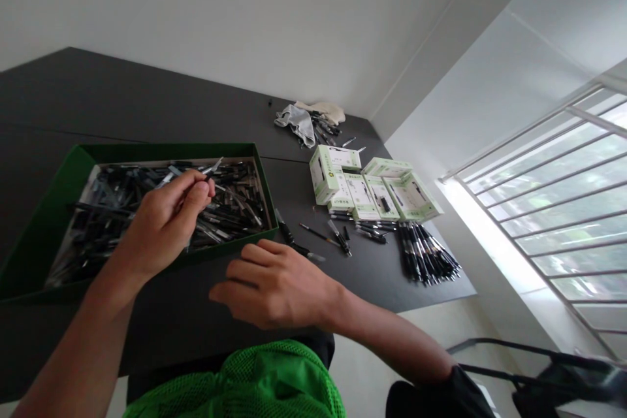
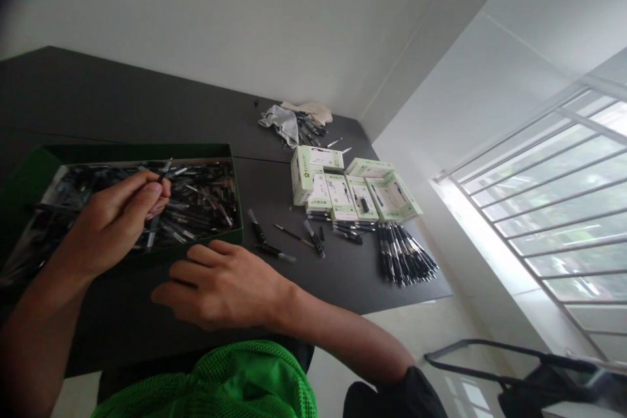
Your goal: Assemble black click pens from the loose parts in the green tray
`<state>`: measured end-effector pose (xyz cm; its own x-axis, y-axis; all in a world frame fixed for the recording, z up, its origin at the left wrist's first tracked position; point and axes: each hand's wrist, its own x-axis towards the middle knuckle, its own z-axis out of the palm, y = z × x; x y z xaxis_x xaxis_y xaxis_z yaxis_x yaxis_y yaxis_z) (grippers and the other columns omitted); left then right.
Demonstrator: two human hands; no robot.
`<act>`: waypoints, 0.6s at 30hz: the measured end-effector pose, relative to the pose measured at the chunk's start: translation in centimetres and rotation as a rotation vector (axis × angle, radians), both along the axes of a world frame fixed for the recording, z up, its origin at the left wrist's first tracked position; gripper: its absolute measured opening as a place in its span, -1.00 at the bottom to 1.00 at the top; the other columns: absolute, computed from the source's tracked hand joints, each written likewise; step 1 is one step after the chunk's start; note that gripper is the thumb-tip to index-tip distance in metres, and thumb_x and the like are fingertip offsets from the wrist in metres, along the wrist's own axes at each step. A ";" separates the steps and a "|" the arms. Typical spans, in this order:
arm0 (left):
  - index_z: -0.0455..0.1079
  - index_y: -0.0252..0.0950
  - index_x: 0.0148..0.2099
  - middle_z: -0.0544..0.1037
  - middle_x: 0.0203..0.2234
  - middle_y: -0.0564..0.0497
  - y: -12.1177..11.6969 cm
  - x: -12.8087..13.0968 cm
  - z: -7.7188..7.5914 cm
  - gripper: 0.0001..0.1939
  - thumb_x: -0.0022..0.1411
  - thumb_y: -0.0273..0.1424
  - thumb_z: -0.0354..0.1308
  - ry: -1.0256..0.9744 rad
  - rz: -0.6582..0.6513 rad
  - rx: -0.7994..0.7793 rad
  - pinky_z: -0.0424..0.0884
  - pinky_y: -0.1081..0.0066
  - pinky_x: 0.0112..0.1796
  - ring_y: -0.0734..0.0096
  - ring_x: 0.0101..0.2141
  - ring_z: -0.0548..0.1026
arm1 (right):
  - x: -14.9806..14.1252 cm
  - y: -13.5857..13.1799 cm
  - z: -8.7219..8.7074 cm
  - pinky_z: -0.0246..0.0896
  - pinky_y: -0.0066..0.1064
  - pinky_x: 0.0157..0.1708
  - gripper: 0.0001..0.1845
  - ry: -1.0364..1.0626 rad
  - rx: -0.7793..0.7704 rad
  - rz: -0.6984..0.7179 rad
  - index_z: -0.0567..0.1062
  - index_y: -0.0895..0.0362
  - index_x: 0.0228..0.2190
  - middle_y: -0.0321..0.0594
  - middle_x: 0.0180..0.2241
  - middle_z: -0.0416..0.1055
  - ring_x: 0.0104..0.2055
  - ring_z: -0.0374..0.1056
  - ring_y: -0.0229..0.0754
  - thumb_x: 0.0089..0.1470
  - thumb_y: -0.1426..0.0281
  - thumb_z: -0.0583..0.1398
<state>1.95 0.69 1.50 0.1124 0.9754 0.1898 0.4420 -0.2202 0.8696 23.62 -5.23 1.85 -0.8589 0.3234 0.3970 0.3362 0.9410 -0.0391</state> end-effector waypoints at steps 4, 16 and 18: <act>0.35 -0.24 -0.21 0.40 -0.40 0.11 0.2 -0.1 -0.2 -0.73 0.50 -0.21 0.00 -0.003 0.006 0.028 0.29 0.42 -0.31 0.44 -0.39 0.36 | 0.8 1.4 1.5 0.24 -0.30 -0.19 -0.78 0.067 -0.019 -0.173 0.58 0.15 -0.10 -0.19 -0.23 0.55 -0.20 0.36 -0.16 0.43 0.43 0.11; 0.36 -0.25 -0.19 0.34 -0.49 0.13 0.8 -3.8 0.8 -0.71 0.52 -0.21 -0.04 0.076 0.056 0.137 0.23 0.40 -0.37 0.46 -0.48 0.30 | 10.1 7.9 7.2 0.39 -0.29 -0.22 -0.72 0.286 -0.255 -0.795 0.70 0.08 -0.16 -0.17 -0.22 0.65 -0.29 0.51 -0.15 0.31 0.29 0.19; 0.36 -0.25 -0.21 0.33 -0.50 0.14 0.6 -4.4 0.9 -0.71 0.51 -0.22 -0.05 0.072 0.092 0.113 0.24 0.42 -0.38 0.47 -0.49 0.30 | 12.8 9.7 6.5 0.38 -0.24 -0.16 -0.75 0.032 -0.293 -1.011 0.73 0.08 -0.22 -0.15 -0.27 0.68 -0.31 0.54 -0.10 0.26 0.31 0.23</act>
